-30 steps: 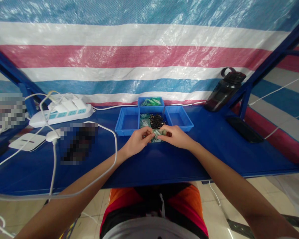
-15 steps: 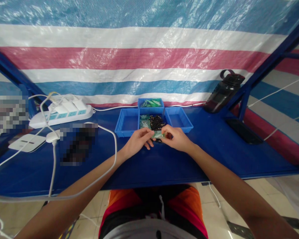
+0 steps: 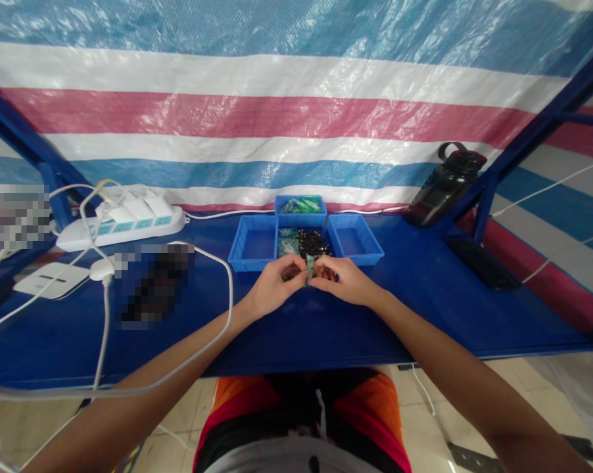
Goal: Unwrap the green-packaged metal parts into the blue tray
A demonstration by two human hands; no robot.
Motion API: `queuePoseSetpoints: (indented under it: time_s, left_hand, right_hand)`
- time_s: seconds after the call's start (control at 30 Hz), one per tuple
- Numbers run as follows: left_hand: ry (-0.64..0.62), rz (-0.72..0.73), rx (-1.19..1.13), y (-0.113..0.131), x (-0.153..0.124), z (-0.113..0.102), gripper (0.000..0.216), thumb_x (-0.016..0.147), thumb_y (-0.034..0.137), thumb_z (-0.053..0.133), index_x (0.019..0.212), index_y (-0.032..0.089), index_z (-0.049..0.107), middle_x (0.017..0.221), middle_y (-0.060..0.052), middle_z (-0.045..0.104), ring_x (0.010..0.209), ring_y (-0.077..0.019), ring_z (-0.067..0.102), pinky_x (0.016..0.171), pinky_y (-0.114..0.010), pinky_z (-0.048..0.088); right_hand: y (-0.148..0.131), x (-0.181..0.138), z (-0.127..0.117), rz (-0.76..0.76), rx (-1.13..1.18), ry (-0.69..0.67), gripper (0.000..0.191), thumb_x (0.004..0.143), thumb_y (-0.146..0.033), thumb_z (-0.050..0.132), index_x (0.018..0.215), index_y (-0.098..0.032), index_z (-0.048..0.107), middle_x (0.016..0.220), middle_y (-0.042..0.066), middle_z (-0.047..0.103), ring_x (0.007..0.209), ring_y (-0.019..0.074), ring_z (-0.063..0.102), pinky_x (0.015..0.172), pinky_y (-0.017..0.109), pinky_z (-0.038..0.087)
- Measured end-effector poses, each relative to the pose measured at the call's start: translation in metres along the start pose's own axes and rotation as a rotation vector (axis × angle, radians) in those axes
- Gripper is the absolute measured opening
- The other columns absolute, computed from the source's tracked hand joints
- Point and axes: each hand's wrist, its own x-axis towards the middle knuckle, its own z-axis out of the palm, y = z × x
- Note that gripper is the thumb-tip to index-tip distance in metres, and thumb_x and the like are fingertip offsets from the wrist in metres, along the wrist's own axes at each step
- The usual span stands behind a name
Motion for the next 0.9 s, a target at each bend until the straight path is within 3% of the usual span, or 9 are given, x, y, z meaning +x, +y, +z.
queuePoseSetpoints:
  time_s: [0.17, 0.37, 0.43, 0.53, 0.63, 0.77, 0.9]
  left_hand:
    - [-0.024, 0.243, 0.264, 0.007, -0.007, 0.0, 0.011, 0.087, 0.027, 0.054, 0.084, 0.017, 0.057, 0.089, -0.004, 0.057, 0.087, -0.0162, 0.055, 0.084, -0.029, 0.044]
    - [-0.062, 0.298, 0.301, 0.007, -0.007, -0.003, 0.018, 0.091, 0.026, 0.049, 0.098, 0.018, 0.063, 0.107, -0.009, 0.056, 0.105, -0.0195, 0.054, 0.096, -0.034, 0.042]
    - [-0.025, 0.29, 0.295, 0.004, -0.006, -0.002, 0.021, 0.091, 0.026, 0.05, 0.107, 0.019, 0.061, 0.113, -0.009, 0.053, 0.105, -0.0191, 0.054, 0.095, -0.034, 0.044]
    - [0.087, 0.195, 0.258, -0.002, -0.002, -0.001, 0.035, 0.089, 0.029, 0.052, 0.122, 0.019, 0.053, 0.12, -0.011, 0.048, 0.091, -0.0156, 0.058, 0.078, -0.029, 0.052]
    - [0.107, 0.056, 0.252, -0.006, 0.001, -0.002, 0.034, 0.087, 0.033, 0.054, 0.118, 0.018, 0.055, 0.103, -0.007, 0.058, 0.072, -0.0123, 0.058, 0.061, -0.023, 0.05]
    - [-0.036, -0.059, 0.187, -0.005, 0.001, -0.005, 0.028, 0.089, 0.04, 0.05, 0.081, 0.016, 0.061, 0.06, 0.003, 0.054, 0.052, -0.0094, 0.052, 0.05, -0.018, 0.042]
    - [-0.03, -0.077, 0.125, -0.004, 0.002, -0.008, 0.031, 0.088, 0.042, 0.05, 0.075, 0.016, 0.059, 0.054, 0.004, 0.052, 0.047, -0.0081, 0.049, 0.046, -0.017, 0.039]
  right_hand:
    - [0.0, 0.0, 0.003, 0.095, 0.209, -0.019, 0.03, 0.087, -0.045, 0.054, 0.079, -0.016, 0.053, 0.067, -0.002, 0.055, 0.059, 0.0109, 0.05, 0.053, 0.021, 0.038]
    - [0.003, 0.002, 0.0, 0.141, 0.371, -0.049, 0.02, 0.089, -0.035, 0.048, 0.083, -0.016, 0.055, 0.07, 0.0, 0.058, 0.06, 0.0115, 0.052, 0.055, 0.022, 0.041]
    - [0.007, 0.002, -0.001, 0.14, 0.329, -0.042, 0.017, 0.088, -0.03, 0.048, 0.081, -0.016, 0.055, 0.068, 0.0, 0.057, 0.059, 0.0116, 0.052, 0.056, 0.023, 0.041]
    - [0.011, 0.002, -0.002, 0.141, 0.236, -0.029, 0.016, 0.087, -0.027, 0.048, 0.076, -0.017, 0.054, 0.065, -0.001, 0.056, 0.06, 0.0119, 0.052, 0.056, 0.023, 0.04]
    - [0.011, 0.001, -0.003, 0.136, 0.189, -0.02, 0.019, 0.087, -0.027, 0.048, 0.073, -0.017, 0.052, 0.062, -0.002, 0.054, 0.058, 0.0115, 0.051, 0.055, 0.022, 0.037]
    - [0.007, 0.001, -0.007, 0.122, 0.153, 0.014, 0.023, 0.088, -0.03, 0.047, 0.07, -0.017, 0.052, 0.059, -0.004, 0.048, 0.054, 0.01, 0.045, 0.051, 0.022, 0.032]
    - [0.01, 0.003, -0.008, 0.112, 0.143, 0.062, 0.017, 0.087, -0.032, 0.051, 0.079, -0.017, 0.055, 0.058, -0.004, 0.048, 0.052, 0.0098, 0.044, 0.049, 0.022, 0.031]
